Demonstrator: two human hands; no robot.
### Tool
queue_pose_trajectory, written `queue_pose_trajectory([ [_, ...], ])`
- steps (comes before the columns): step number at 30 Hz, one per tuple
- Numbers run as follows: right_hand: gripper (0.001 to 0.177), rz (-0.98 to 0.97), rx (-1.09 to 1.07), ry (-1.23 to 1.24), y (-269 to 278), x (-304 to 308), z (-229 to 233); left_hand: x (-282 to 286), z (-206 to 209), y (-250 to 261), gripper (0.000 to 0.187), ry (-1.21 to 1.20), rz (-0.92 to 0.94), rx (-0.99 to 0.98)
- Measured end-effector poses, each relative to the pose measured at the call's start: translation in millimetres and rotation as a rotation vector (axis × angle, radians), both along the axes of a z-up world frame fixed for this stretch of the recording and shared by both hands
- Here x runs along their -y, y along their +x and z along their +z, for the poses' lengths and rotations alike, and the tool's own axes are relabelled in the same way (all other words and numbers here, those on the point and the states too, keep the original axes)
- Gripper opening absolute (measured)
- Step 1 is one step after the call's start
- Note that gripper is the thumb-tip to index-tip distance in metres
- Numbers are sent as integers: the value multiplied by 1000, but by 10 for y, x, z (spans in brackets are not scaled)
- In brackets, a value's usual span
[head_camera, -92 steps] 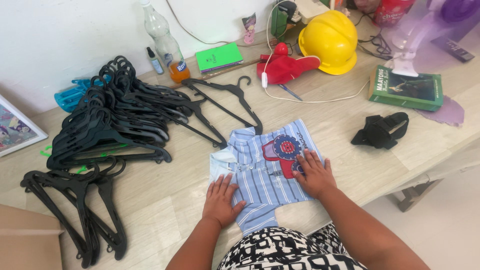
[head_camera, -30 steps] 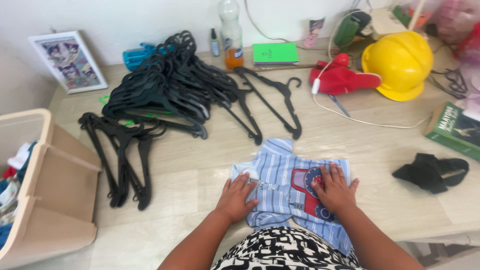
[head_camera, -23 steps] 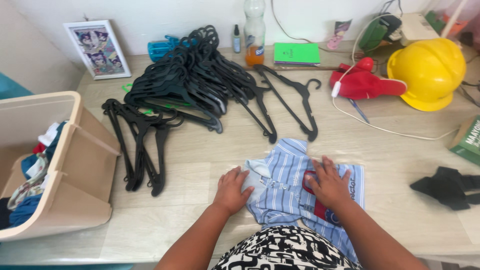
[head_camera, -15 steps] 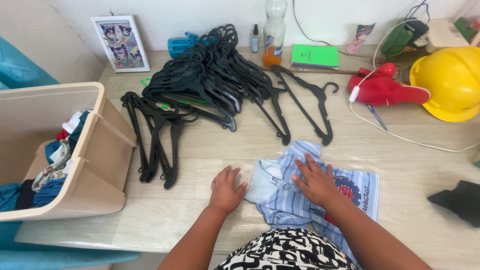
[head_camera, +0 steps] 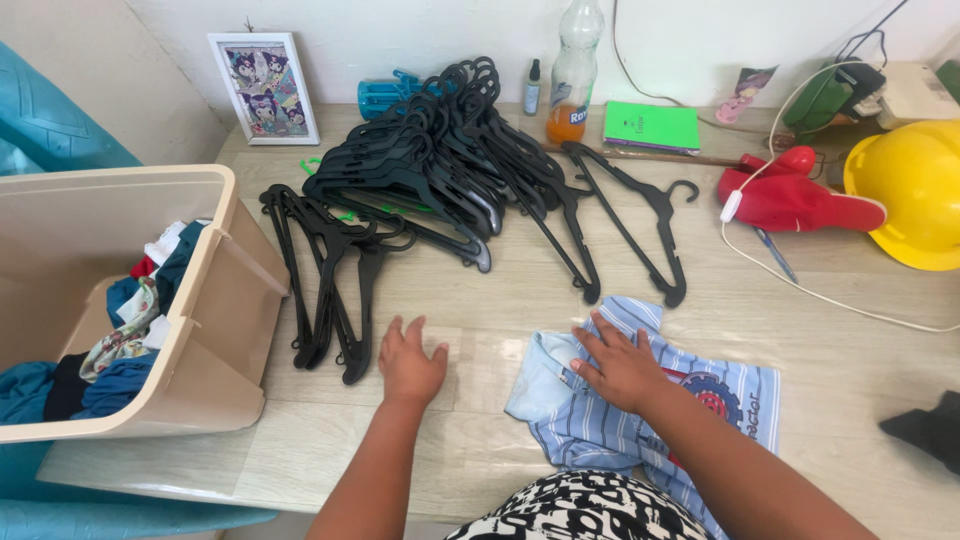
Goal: The person takes two children's shirts from a plastic bin, smooths them on a table, buttons them, places each on a hanger, and hangs them on a balcony railing. The first shirt is black with yellow sleeves and cartoon graphics; the second is light blue with stripes and a tractor graphic.
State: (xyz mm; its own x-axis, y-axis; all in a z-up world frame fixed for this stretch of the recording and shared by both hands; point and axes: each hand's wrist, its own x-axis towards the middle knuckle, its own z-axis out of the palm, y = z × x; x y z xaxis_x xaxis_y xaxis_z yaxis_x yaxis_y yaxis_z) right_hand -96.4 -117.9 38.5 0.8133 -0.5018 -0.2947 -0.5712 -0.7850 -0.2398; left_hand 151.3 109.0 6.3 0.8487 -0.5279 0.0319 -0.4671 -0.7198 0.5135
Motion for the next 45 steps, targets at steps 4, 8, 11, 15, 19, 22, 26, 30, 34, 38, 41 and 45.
queue_pose_trajectory([
  [4, 64, 2, -5, -1, 59, 30, -10, -66, 114, 271, 68, 114, 116, -2],
  [8, 65, -4, -21, 4, 71, 29, -41, -144, 146, 544, 74, 216, 220, -82],
  [11, 65, -14, -47, 7, 74, 16, -52, -178, 100, 697, 73, 320, 219, -102],
  [15, 65, -17, -76, 13, 74, 9, -58, -159, 64, 795, 70, 471, 175, -19],
  [19, 65, -23, -73, 14, 57, -8, -81, -75, 208, 833, 73, 497, 183, -62],
  [22, 65, -34, -63, 9, 50, -11, -76, 2, 275, 786, 79, 448, 194, -148],
  [26, 64, -52, -23, 20, 16, -29, -37, 120, -17, 671, 79, 19, 173, -152],
  [30, 63, -40, 23, 43, 108, -77, 40, 260, -216, 495, 53, -438, 144, -446],
  [34, 61, 16, 106, 82, 238, -192, 141, 353, -98, 95, 38, -627, 169, -744],
  [38, 54, 86, 340, 278, 363, -296, 142, 444, -9, -372, 40, -685, 47, -846],
  [41, 49, -33, 469, 593, 495, -388, 88, 503, 90, -714, 39, -714, -25, -900],
  [45, 42, -146, 609, 1022, 571, -437, 91, 556, 295, -1047, 37, -627, -122, -841],
])
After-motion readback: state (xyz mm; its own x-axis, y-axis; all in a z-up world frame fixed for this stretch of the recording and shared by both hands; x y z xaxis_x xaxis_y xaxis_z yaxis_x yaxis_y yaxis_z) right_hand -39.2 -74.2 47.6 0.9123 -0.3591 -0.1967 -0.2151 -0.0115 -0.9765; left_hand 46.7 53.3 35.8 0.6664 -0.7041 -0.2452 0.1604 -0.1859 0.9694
